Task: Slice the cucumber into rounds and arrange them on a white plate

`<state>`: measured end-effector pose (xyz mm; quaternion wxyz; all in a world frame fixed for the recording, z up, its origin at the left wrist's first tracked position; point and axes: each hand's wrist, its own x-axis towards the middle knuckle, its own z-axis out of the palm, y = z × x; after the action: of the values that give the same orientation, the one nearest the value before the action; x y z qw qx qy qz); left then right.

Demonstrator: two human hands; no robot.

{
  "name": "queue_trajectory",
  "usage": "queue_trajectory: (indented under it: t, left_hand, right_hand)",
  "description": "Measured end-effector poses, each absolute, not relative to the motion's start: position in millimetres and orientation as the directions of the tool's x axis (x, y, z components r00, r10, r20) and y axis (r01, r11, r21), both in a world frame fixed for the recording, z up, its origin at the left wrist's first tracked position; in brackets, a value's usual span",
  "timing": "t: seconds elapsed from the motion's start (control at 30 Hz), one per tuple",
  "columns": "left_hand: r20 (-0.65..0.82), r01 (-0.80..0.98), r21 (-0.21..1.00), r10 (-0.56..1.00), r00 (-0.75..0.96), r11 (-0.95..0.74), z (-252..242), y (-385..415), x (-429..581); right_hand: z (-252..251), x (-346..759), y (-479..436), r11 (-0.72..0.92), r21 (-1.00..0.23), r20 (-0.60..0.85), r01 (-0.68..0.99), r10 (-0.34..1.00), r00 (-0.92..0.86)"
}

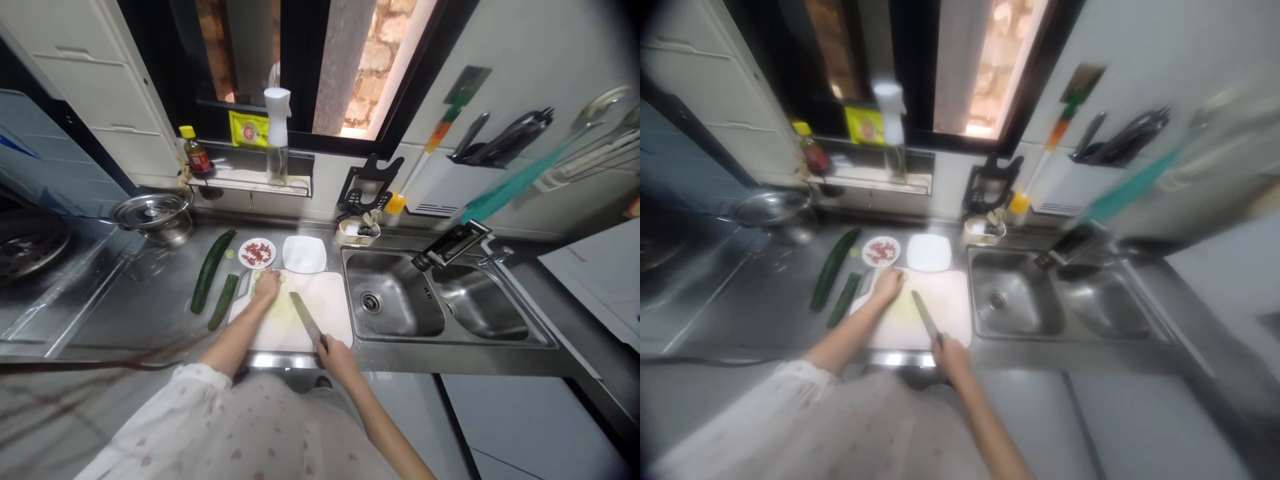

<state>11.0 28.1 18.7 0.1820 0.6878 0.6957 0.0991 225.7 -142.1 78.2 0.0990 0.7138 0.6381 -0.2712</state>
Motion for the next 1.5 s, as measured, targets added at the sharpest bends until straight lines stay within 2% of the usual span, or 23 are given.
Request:
queue_trajectory:
  t: [0.2,0.5,0.7,1.1,1.5]
  left_hand:
    - [-0.113,0.901,0.431,0.994,-0.007,0.056,19.9,29.6,13.6]
    - [-0.224,0.747,0.615,0.965,-0.140,0.251,20.3,15.8,11.2]
    - [-0.282,0.692,0.660,0.950,-0.135,0.294,8.0,-5.0,7.8]
    - [-0.157,0.818,0.556,0.985,-0.072,0.149,-10.0,-19.7,6.0]
    - [-0.191,0.803,0.565,0.977,-0.099,0.192,-13.7,-13.3,5.3]
  right_hand:
    - [72.5,228.1,-143.0,-0.166,-0.228,-0.497,0.959,0.867,0.032]
    - [71.2,229.2,-142.6,-0.149,-0.208,-0.487,0.967,0.873,0.029]
    - [77.4,227.6,-142.7,-0.142,-0.229,-0.471,0.963,0.882,0.019]
    - [98.9,218.3,-147.5,-0.095,-0.176,-0.474,0.980,0.880,0.000]
    - [105.9,213.4,-149.3,-0.072,-0.129,-0.515,0.989,0.857,-0.005]
